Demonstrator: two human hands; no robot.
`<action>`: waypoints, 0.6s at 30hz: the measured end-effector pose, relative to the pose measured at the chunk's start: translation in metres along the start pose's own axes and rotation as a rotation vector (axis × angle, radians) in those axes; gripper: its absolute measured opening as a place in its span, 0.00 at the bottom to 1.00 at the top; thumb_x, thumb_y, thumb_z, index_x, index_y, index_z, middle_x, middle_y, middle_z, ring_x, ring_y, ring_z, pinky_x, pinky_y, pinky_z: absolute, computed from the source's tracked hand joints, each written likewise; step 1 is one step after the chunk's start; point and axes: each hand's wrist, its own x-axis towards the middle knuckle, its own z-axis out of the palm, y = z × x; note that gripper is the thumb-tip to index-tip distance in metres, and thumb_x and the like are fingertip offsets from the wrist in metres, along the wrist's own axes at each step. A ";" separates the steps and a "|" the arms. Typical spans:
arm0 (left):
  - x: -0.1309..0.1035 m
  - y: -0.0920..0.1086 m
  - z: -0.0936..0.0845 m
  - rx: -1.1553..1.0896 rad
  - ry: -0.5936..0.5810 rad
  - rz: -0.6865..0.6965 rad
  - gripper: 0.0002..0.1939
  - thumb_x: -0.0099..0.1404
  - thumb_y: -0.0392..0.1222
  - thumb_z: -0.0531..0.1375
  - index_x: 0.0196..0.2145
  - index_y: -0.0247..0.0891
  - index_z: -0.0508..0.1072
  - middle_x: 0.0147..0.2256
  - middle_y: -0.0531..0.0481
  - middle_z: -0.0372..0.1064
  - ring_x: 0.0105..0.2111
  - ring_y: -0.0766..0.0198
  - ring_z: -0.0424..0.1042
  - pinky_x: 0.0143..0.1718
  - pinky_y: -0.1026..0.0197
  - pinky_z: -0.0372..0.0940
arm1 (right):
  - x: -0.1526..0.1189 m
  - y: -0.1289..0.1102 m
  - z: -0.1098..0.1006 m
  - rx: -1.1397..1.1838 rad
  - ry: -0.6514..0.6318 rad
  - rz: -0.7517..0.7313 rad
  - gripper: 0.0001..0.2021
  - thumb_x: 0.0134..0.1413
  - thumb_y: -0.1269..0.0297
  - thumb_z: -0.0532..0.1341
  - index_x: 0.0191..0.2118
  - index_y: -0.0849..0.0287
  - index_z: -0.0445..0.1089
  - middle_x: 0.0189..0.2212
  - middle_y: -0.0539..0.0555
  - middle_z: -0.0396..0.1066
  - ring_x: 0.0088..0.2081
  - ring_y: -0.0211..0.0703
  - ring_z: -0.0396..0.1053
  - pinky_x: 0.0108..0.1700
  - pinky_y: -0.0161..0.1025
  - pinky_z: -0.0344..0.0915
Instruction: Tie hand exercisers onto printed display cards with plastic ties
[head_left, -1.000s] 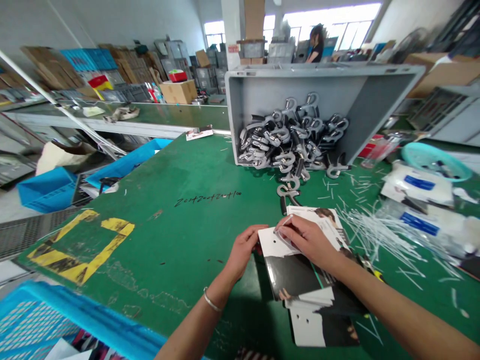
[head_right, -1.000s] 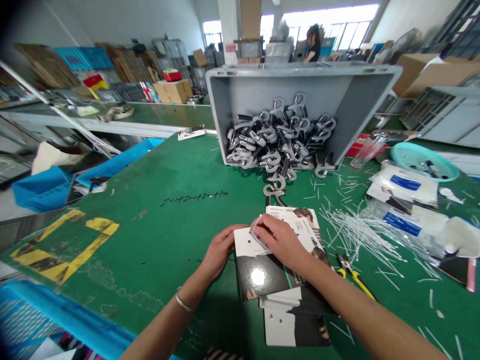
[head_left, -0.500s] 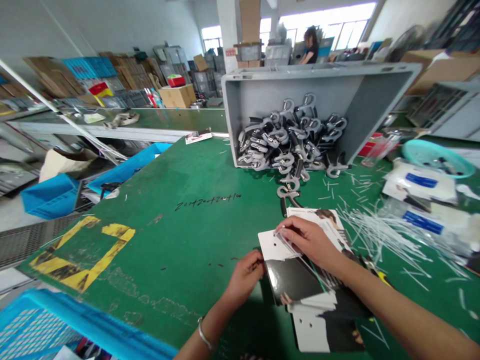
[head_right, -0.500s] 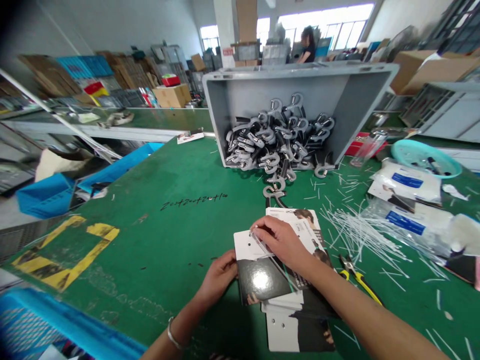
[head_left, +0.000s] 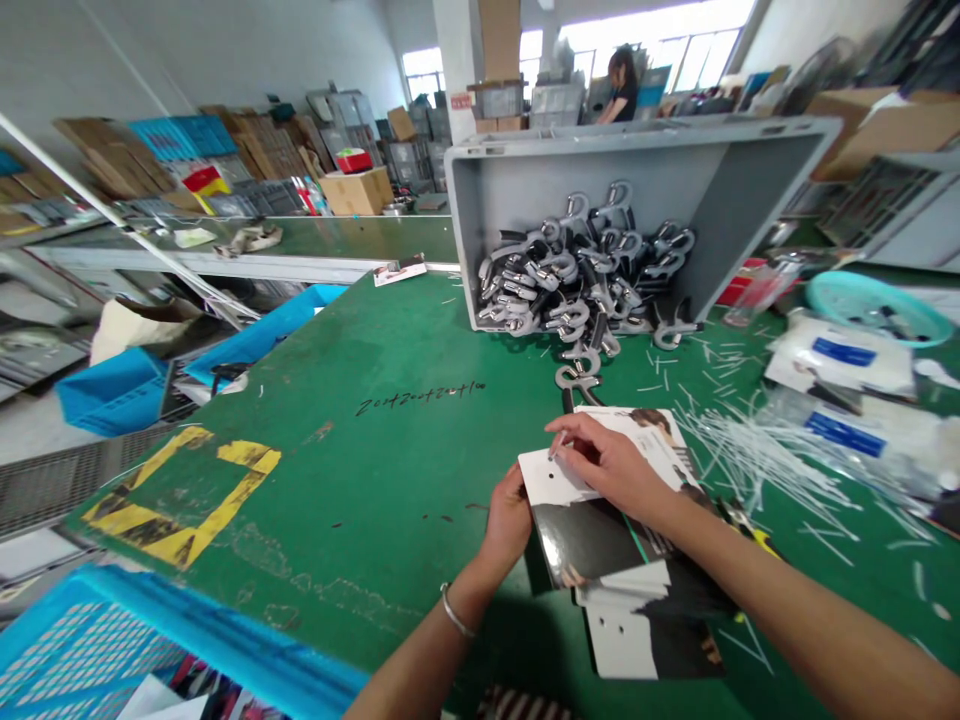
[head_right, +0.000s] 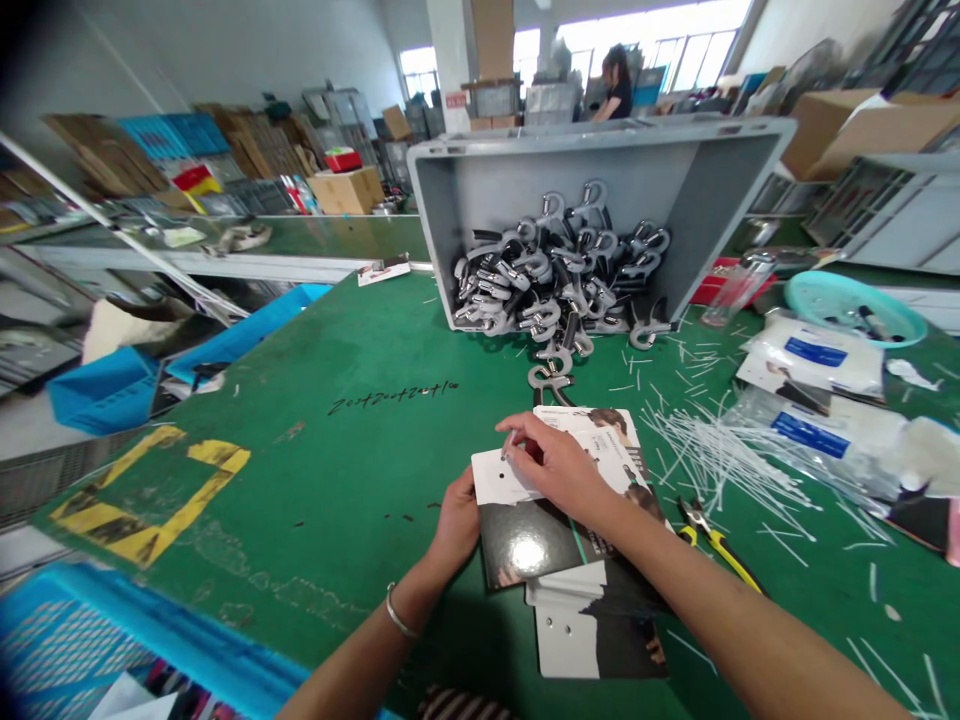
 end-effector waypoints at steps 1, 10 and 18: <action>-0.001 0.000 0.000 -0.015 0.002 -0.020 0.10 0.58 0.42 0.64 0.38 0.40 0.79 0.41 0.47 0.75 0.42 0.55 0.71 0.47 0.56 0.65 | 0.000 0.000 0.000 -0.018 -0.003 -0.028 0.10 0.63 0.66 0.55 0.49 0.54 0.68 0.37 0.51 0.73 0.36 0.42 0.69 0.39 0.38 0.64; -0.004 0.000 -0.003 -0.297 0.044 -0.066 0.17 0.52 0.37 0.70 0.40 0.39 0.73 0.38 0.51 0.75 0.40 0.61 0.71 0.45 0.60 0.64 | -0.008 -0.001 -0.005 -0.176 -0.166 -0.225 0.07 0.62 0.68 0.59 0.45 0.55 0.70 0.46 0.56 0.67 0.45 0.46 0.67 0.49 0.43 0.63; 0.007 0.012 -0.026 -0.356 0.035 -0.121 0.14 0.65 0.47 0.61 0.43 0.35 0.73 0.36 0.46 0.75 0.34 0.64 0.73 0.37 0.63 0.66 | -0.007 0.003 -0.005 -0.122 -0.136 -0.239 0.03 0.64 0.67 0.59 0.39 0.57 0.70 0.41 0.53 0.68 0.44 0.42 0.67 0.48 0.38 0.63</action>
